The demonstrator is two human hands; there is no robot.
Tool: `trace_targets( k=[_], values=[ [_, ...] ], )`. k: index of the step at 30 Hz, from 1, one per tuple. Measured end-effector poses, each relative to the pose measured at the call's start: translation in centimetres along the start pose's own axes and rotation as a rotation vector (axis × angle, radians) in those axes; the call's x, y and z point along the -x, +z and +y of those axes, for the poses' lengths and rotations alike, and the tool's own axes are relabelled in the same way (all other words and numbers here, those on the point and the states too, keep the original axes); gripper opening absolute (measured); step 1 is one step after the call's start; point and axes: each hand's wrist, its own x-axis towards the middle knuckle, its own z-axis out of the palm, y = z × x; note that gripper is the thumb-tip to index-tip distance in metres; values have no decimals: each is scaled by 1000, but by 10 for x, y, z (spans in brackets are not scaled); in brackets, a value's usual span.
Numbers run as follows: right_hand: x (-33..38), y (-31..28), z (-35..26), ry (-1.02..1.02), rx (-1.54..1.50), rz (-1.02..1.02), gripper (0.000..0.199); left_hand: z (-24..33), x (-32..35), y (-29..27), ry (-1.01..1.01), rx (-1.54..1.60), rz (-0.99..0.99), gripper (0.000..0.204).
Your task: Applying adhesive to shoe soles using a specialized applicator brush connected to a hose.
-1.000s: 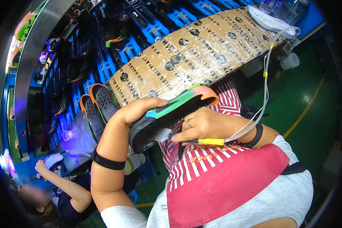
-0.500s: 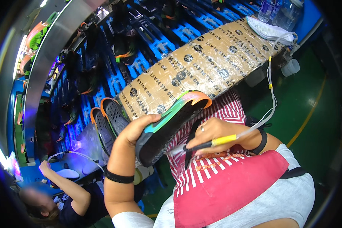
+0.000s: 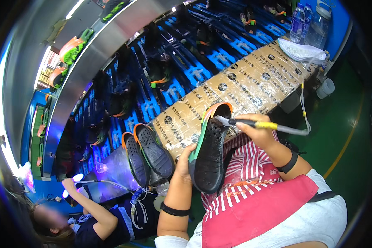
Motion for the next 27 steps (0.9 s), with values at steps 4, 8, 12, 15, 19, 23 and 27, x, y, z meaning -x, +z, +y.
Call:
trace_targets(
  k=[4,8,12,15,19,23,27],
  values=[
    [6,8,-15,-341,290,-333,24,-3,-8,1,58,83,-38,41],
    [3,7,-24,-268,121,-293,21,-9,-8,4,308,315,-22,57],
    [-9,0,-26,-74,-33,-96,23,-19,6,3,335,363,-209,66],
    [-11,-3,-21,114,-188,-17,25,-27,11,-3,313,480,-332,70],
    [-10,-7,-16,234,-232,13,27,-26,14,-12,327,489,-350,73],
    [-10,-6,-12,254,-265,35,27,-7,30,-4,586,185,-29,75],
    [-14,-7,-7,286,-235,8,28,33,52,8,886,129,-124,72]
  ],
)
